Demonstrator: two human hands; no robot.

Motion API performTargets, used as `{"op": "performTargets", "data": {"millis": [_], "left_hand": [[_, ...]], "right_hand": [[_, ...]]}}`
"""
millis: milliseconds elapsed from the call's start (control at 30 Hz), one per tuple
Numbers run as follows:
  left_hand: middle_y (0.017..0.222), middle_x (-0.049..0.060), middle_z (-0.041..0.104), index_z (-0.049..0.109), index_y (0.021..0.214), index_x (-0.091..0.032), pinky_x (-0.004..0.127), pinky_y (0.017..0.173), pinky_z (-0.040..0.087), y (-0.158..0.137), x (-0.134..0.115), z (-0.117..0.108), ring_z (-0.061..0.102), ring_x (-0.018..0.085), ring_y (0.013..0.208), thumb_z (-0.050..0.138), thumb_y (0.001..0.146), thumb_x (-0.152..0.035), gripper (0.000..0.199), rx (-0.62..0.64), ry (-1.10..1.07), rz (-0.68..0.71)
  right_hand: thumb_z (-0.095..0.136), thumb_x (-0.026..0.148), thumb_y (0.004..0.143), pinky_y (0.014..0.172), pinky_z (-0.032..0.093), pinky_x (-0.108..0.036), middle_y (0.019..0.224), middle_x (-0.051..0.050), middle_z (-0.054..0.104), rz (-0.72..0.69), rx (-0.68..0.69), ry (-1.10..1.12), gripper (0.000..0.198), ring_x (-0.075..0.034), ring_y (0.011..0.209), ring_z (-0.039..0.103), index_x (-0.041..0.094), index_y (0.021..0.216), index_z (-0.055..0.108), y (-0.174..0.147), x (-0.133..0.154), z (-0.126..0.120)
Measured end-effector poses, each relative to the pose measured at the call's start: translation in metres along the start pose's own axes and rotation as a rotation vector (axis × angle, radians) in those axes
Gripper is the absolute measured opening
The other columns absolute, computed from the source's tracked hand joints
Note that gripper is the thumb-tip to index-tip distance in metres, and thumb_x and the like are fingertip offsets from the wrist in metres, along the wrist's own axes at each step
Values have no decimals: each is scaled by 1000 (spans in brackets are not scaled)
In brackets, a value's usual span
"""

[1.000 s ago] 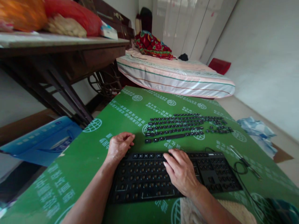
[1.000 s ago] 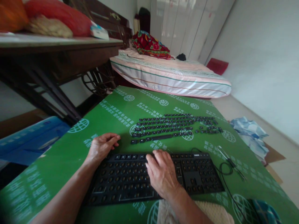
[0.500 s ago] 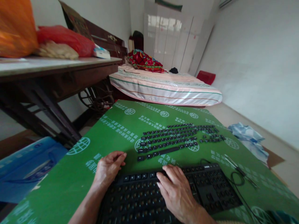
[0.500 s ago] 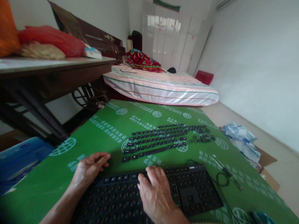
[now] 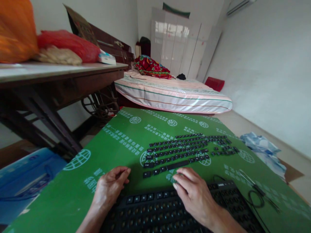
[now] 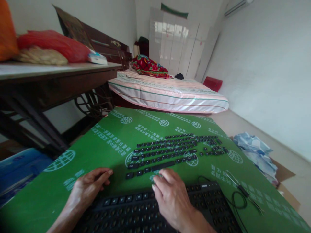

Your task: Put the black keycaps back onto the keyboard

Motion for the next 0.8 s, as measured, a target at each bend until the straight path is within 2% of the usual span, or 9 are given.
{"op": "performTargets", "data": {"millis": [100,200,300,400,567,800], "left_hand": [[50,2,63,65,75,-17,27,48,44,2,3,0,55,18,48,56,55,-60,48,-5,13,8],[50,2,63,66,76,-17,27,47,44,3,7,1,55,17,48,56,56,-61,49,-5,18,9],[50,2,63,66,77,-17,27,47,45,3,10,1,55,18,48,56,55,-61,51,-17,9,-5],[50,2,63,66,77,-17,27,47,45,1,10,0,55,18,48,57,55,-62,50,-25,5,-4],[49,2,63,67,76,-17,26,45,44,2,12,0,55,18,47,58,55,-62,50,-38,-1,-19],[49,1,62,68,76,-19,26,44,44,2,16,1,56,18,47,60,58,-62,47,-35,-6,-13]], "right_hand": [[48,19,90,85,50,-31,101,-8,64,15,51,-73,21,-19,94,58,19,93,69,32,-28,-10],[49,21,90,87,48,-30,101,-6,64,64,164,-179,21,-18,95,57,21,92,70,67,-61,-12],[48,21,91,86,45,-26,102,-4,64,150,352,-331,23,-16,95,57,23,98,69,102,-92,-5],[54,20,87,83,44,-26,100,-4,64,167,417,-368,19,-18,97,57,23,95,71,131,-115,6],[59,18,81,80,41,-27,98,-5,65,146,523,-410,18,-19,97,56,24,92,72,157,-136,26],[61,18,80,79,41,-26,97,-6,66,95,639,-429,17,-19,98,56,23,91,73,168,-143,36]]}}
Point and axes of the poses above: each hand's wrist, its own y-axis towards the middle knuckle, its own z-axis out of the palm, x = y × z, the point moved 2 cm from there along y, towards the middle knuckle
